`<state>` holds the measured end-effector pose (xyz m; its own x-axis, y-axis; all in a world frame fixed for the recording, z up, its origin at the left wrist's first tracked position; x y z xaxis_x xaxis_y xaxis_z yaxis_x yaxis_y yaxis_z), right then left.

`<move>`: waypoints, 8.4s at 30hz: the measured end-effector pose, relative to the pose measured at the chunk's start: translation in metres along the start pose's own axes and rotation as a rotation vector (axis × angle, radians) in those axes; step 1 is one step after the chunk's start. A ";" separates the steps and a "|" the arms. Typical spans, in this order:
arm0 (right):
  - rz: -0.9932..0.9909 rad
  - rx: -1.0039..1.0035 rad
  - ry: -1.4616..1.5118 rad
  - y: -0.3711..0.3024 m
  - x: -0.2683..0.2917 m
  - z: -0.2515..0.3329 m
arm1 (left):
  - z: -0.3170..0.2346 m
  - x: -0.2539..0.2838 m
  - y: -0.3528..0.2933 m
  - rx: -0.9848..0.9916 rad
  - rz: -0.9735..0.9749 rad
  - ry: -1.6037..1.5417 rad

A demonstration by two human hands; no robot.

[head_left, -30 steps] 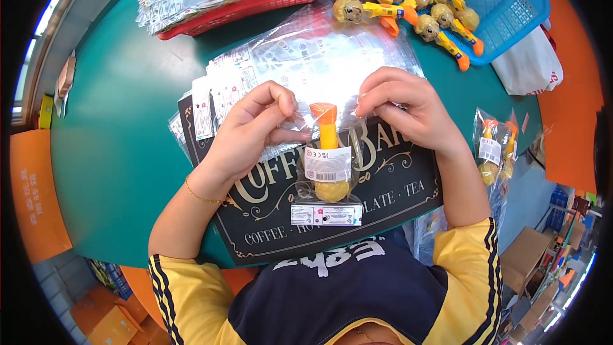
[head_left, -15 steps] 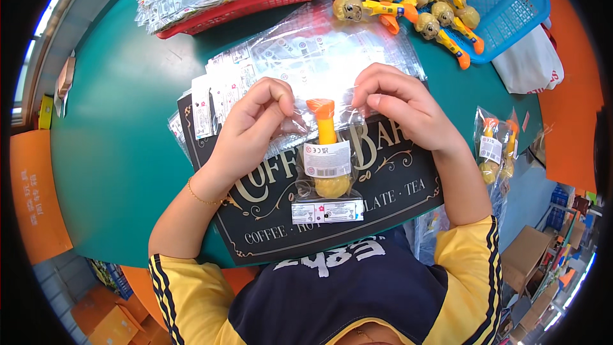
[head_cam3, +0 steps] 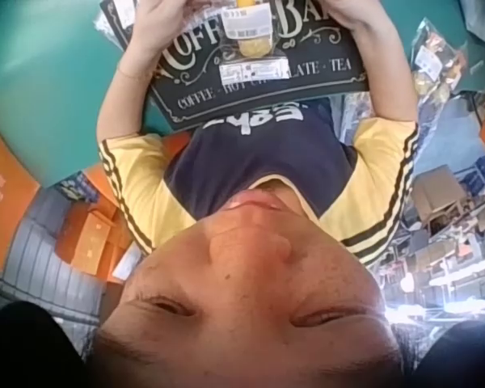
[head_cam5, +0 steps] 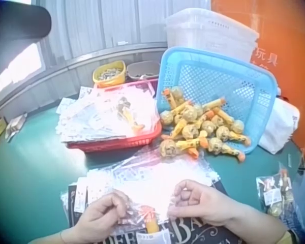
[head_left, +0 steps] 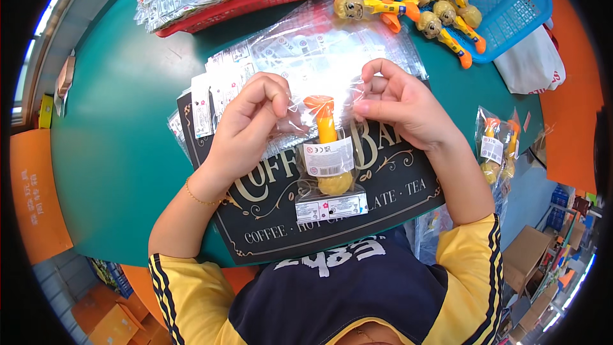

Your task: Manually packaging small plastic toys into individual clear plastic bags.

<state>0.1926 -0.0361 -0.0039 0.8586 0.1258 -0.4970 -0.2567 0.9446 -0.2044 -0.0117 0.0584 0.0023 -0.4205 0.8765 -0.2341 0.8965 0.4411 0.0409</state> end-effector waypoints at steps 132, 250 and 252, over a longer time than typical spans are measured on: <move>-0.113 0.447 -0.627 -0.009 -0.054 0.020 | -0.013 -0.043 -0.009 -0.056 -0.126 -0.091; -0.755 -0.044 -1.736 -0.064 0.111 0.059 | -0.033 -0.049 -0.007 0.097 0.291 1.257; -0.693 0.150 -1.365 -0.067 0.100 0.058 | -0.037 -0.048 -0.003 0.185 0.325 1.129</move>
<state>0.3215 -0.0689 0.0090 0.5481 -0.2433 0.8003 0.3253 0.9434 0.0640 0.0010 0.0221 0.0499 0.0287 0.6567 0.7536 0.9513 0.2135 -0.2223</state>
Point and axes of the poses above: each hand's wrist, its own y-axis towards the middle knuckle, its own x-axis out of the back of the hand, z = x × y, the point moved 3 cm from there along y, towards the middle knuckle, and after that the axes turned 10 degrees about z, right-handed, at the moved point
